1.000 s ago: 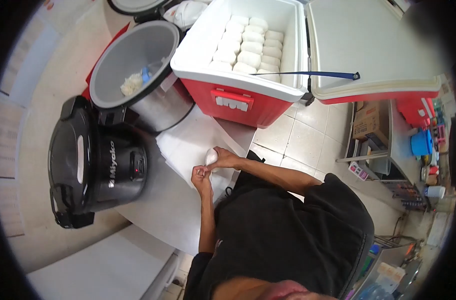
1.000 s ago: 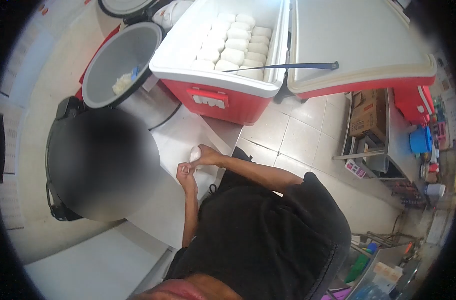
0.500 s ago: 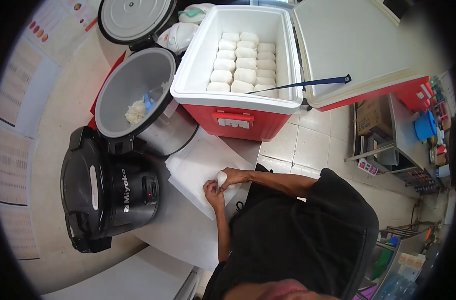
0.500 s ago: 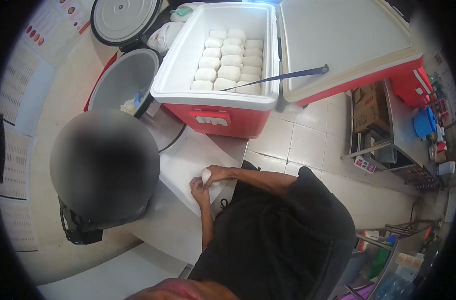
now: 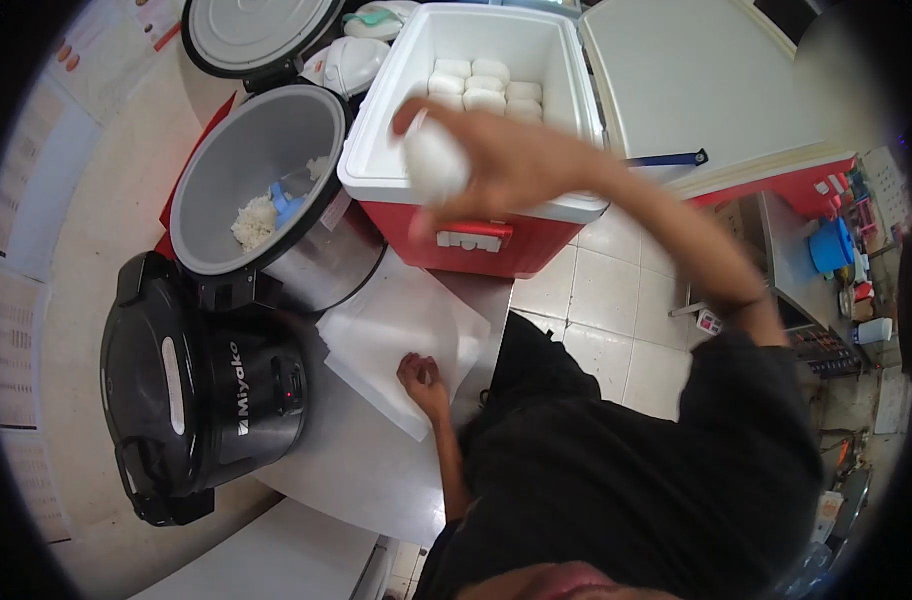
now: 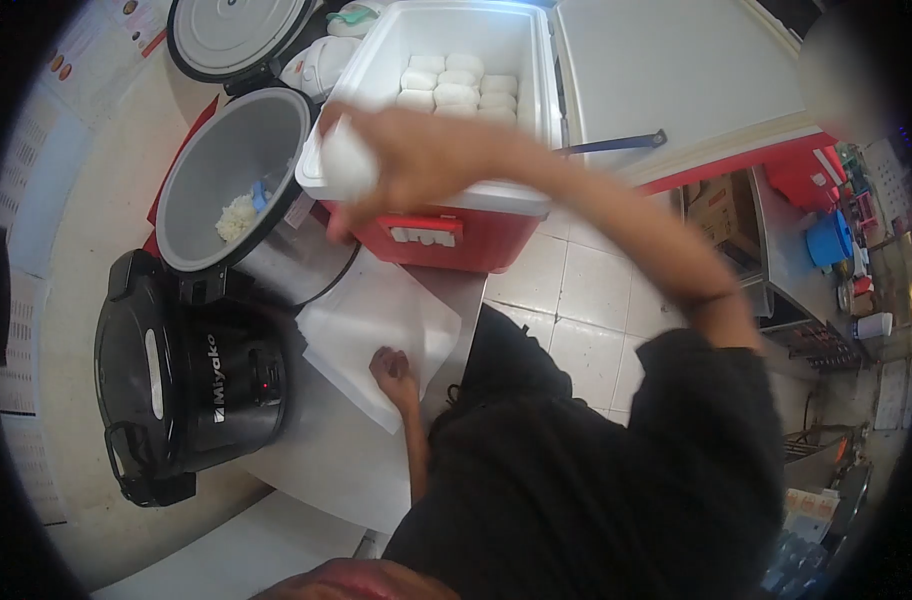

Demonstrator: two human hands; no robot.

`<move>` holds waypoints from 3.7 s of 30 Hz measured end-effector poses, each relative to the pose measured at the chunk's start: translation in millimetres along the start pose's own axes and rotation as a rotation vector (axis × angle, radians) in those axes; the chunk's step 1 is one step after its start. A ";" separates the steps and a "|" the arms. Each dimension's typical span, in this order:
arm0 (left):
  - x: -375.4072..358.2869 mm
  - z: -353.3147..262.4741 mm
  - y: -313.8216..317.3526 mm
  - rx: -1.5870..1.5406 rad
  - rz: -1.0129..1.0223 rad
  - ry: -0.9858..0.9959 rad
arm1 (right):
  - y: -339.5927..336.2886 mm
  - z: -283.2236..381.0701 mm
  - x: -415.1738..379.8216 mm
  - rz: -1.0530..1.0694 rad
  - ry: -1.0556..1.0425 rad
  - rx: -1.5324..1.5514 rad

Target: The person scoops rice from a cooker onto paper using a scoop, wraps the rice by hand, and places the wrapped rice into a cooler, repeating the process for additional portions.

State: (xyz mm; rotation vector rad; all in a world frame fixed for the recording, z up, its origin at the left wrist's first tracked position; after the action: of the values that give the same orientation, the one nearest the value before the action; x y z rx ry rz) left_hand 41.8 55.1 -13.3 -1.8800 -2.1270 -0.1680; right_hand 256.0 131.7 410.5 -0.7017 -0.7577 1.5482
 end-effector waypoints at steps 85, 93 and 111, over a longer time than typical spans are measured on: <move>134.8 35.6 6.8 0.612 -0.153 0.089 | 181.9 3.7 262.9 1.218 0.264 -0.558; 129.6 46.4 5.6 0.478 -0.162 0.025 | 179.3 -17.0 308.8 1.281 0.329 -0.560; 97.4 54.6 13.8 0.745 -0.085 0.055 | 265.3 -108.3 294.8 1.323 0.014 -1.058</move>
State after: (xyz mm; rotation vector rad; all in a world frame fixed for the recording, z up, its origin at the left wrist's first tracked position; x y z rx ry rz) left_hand 37.7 164.9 -37.8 -1.3242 -1.8589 0.4846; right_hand 152.4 413.6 129.8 -2.3241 -1.1969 2.1913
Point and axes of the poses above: each hand's wrist, its own x-axis towards the middle knuckle, its own y-axis out of the palm, z = x × y, the point moved 6 cm from there along x, towards the middle knuckle, and after that the axes turned 15 degrees about y, right-handed, at the moved point
